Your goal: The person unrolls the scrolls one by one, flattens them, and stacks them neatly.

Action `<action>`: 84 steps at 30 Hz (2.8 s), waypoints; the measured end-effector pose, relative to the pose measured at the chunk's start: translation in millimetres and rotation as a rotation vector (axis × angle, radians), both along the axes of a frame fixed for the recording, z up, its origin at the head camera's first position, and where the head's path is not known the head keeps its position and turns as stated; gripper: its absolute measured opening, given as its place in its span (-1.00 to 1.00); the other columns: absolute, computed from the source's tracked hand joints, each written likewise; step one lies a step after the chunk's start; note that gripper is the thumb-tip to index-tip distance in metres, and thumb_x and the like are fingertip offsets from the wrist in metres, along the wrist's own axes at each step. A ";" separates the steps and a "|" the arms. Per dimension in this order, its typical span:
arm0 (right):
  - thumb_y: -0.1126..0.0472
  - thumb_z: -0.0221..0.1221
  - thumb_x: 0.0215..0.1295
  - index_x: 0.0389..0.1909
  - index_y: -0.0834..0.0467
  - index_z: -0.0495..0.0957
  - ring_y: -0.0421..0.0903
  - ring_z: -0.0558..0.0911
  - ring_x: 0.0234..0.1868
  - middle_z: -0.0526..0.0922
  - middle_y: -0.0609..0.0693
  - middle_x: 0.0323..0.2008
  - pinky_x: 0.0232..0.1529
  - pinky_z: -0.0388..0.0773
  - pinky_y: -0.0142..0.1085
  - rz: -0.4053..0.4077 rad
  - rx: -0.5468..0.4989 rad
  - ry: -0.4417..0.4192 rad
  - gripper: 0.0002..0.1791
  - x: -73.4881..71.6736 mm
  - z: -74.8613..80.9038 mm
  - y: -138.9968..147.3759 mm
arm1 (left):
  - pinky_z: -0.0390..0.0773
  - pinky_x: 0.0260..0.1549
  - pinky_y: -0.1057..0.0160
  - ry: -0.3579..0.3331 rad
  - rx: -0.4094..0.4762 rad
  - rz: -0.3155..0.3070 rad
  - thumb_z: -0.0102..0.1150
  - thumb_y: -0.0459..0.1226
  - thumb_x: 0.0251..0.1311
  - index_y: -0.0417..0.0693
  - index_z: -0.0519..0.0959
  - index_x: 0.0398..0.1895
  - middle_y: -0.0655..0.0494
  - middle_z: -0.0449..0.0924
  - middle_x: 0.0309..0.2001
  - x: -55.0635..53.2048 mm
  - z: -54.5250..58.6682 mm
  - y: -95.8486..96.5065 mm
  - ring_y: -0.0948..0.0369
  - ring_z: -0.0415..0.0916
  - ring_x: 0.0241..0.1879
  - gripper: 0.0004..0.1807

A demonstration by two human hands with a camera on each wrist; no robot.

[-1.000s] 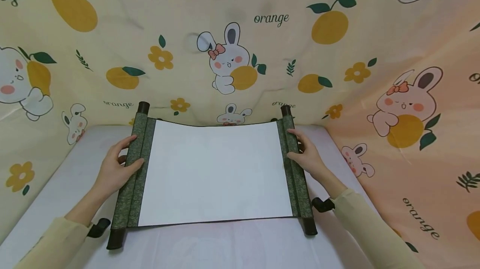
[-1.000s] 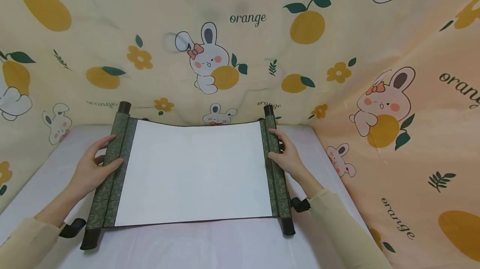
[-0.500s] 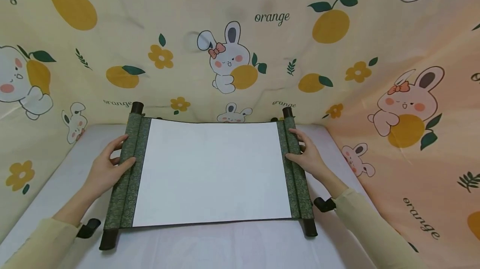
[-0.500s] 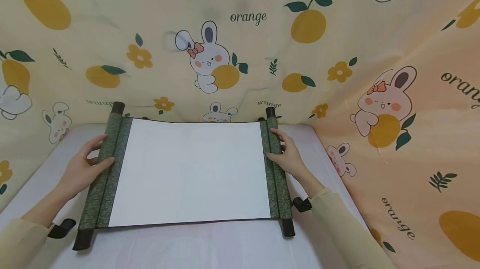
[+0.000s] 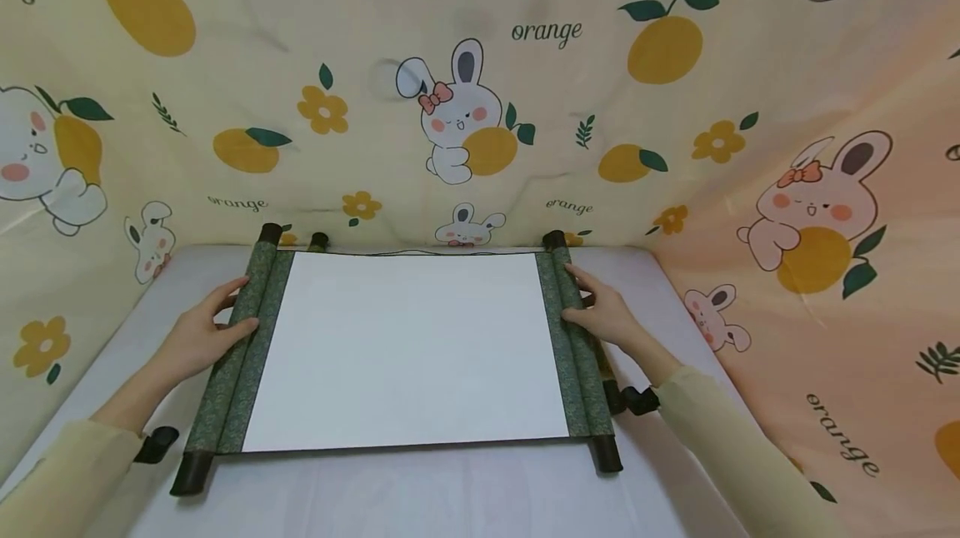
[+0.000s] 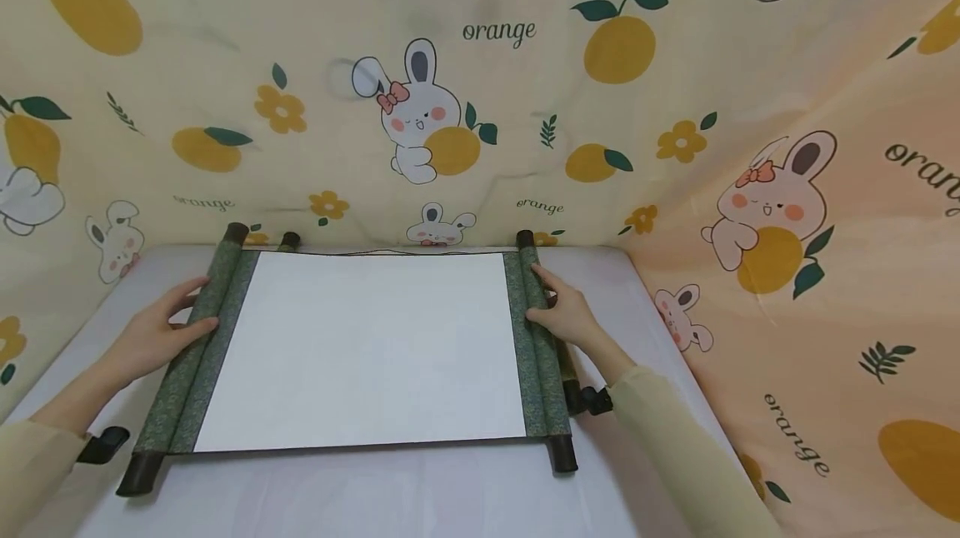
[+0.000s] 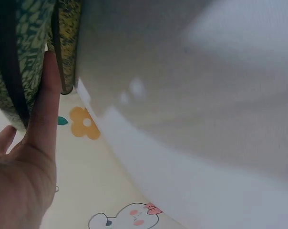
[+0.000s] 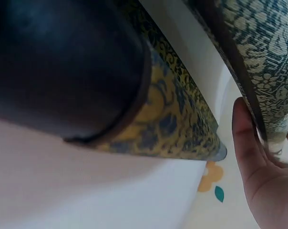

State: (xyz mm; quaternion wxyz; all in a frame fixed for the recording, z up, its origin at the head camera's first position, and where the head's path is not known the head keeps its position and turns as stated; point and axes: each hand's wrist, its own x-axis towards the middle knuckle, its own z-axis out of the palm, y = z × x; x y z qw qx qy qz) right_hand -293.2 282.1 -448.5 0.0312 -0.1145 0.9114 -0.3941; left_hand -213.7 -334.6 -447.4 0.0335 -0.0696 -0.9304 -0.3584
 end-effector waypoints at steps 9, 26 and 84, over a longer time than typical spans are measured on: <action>0.23 0.34 0.28 0.64 0.10 0.16 0.27 0.53 0.08 0.41 0.38 0.24 -0.06 0.54 0.02 -0.002 0.078 0.024 -0.07 -11.1 -5.6 -10.7 | 0.61 -0.13 -0.31 -0.086 -0.047 -0.010 0.16 -0.11 0.51 -0.30 -0.02 0.64 -0.70 0.16 0.38 -7.6 -3.8 -8.5 -0.50 0.50 0.07 -0.14; 0.15 0.34 0.39 0.61 0.18 0.20 0.36 0.49 0.30 0.43 0.38 0.39 0.22 0.50 0.21 -0.013 0.115 -0.037 -0.16 -37.9 -13.9 -25.6 | 0.40 0.16 -0.45 -0.165 -0.042 -0.018 0.17 0.04 0.50 -0.33 -0.05 0.64 -0.63 0.02 0.49 -36.8 -15.1 -18.6 -0.56 0.19 0.33 -0.04; 0.14 0.27 0.48 0.57 0.19 0.27 0.35 0.35 0.42 0.28 0.32 0.49 0.33 0.36 0.26 0.010 0.095 -0.087 -0.28 -42.0 -14.1 -19.7 | 0.48 0.08 -0.39 -0.178 -0.115 -0.005 0.09 -0.07 0.54 -0.52 0.01 0.56 -0.64 0.12 0.41 -48.0 -32.7 -4.4 -0.47 0.35 0.23 -0.15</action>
